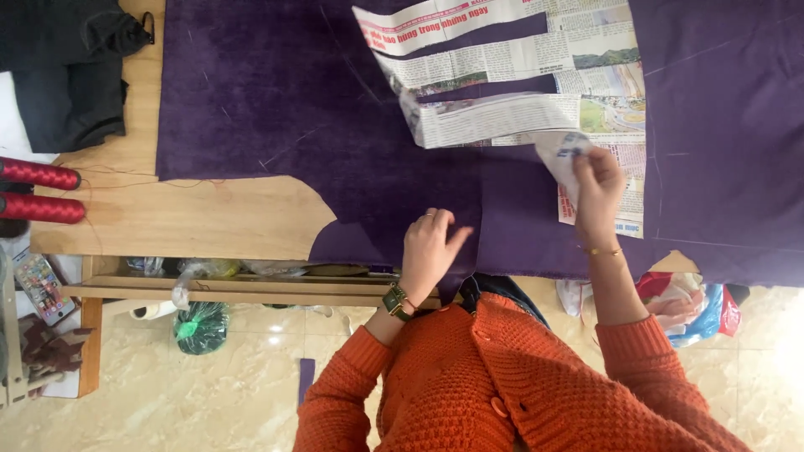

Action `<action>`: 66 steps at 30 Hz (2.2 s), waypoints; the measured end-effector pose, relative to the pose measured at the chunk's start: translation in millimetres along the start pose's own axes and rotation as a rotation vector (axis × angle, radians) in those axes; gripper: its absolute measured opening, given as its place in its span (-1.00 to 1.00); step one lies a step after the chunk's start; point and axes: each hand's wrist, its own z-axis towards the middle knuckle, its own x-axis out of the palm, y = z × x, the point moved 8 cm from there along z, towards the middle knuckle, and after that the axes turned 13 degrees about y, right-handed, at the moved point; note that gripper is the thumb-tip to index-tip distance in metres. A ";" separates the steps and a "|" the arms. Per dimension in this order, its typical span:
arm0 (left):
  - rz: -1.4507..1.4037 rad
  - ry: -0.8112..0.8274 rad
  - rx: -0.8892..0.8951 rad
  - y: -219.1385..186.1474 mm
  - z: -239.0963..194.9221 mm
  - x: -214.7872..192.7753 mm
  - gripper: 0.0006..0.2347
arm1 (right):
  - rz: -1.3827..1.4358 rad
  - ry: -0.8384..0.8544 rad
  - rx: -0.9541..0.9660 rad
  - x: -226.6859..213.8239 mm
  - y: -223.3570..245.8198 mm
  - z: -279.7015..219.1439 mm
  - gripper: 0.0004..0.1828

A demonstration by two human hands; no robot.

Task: Adjusting and aligning newspaper pattern pieces on purple fabric on a cutting table in preparation for cutting.

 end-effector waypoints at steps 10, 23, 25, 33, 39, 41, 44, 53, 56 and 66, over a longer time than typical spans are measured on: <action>0.245 0.026 0.054 -12.0 2.8 44.7 -0.89 | 0.272 -0.244 0.067 -56.0 -27.0 -1.5 -0.90; -1.050 -0.292 -0.603 166.0 6.4 -74.0 -0.92 | 0.338 -0.315 0.009 -55.5 -4.5 -12.8 -0.92; -1.125 -0.360 -0.698 198.2 0.8 -87.1 -0.89 | 0.316 -0.313 0.009 -54.6 -6.7 -14.3 -0.91; -1.018 -0.755 -0.494 237.4 -17.4 -218.5 -0.95 | -0.021 -0.063 -0.154 -23.0 21.1 -23.3 -0.92; -0.671 -0.878 -0.470 356.6 -38.5 -252.9 -0.96 | -0.447 0.298 -0.361 33.0 88.2 -36.8 -0.78; -0.460 -0.797 -0.473 355.3 -30.5 -254.1 -0.92 | -0.519 0.402 -0.428 43.8 84.6 -39.6 -0.83; -0.025 -0.708 -0.441 289.2 -7.0 -257.0 -0.80 | -0.643 0.544 -0.453 55.9 78.9 -49.8 -0.75; 0.130 -0.211 0.202 48.1 124.1 -81.3 -0.66 | -0.769 0.109 -0.090 -46.9 31.3 -36.6 -0.63; 0.227 0.000 0.249 7.4 152.0 -28.7 -0.49 | -0.853 -0.011 0.080 -94.0 -0.7 -43.5 -0.45; -0.343 -0.292 -0.013 90.9 187.7 -10.3 -0.68 | -0.791 -0.026 0.375 -136.0 -47.4 -46.1 -0.36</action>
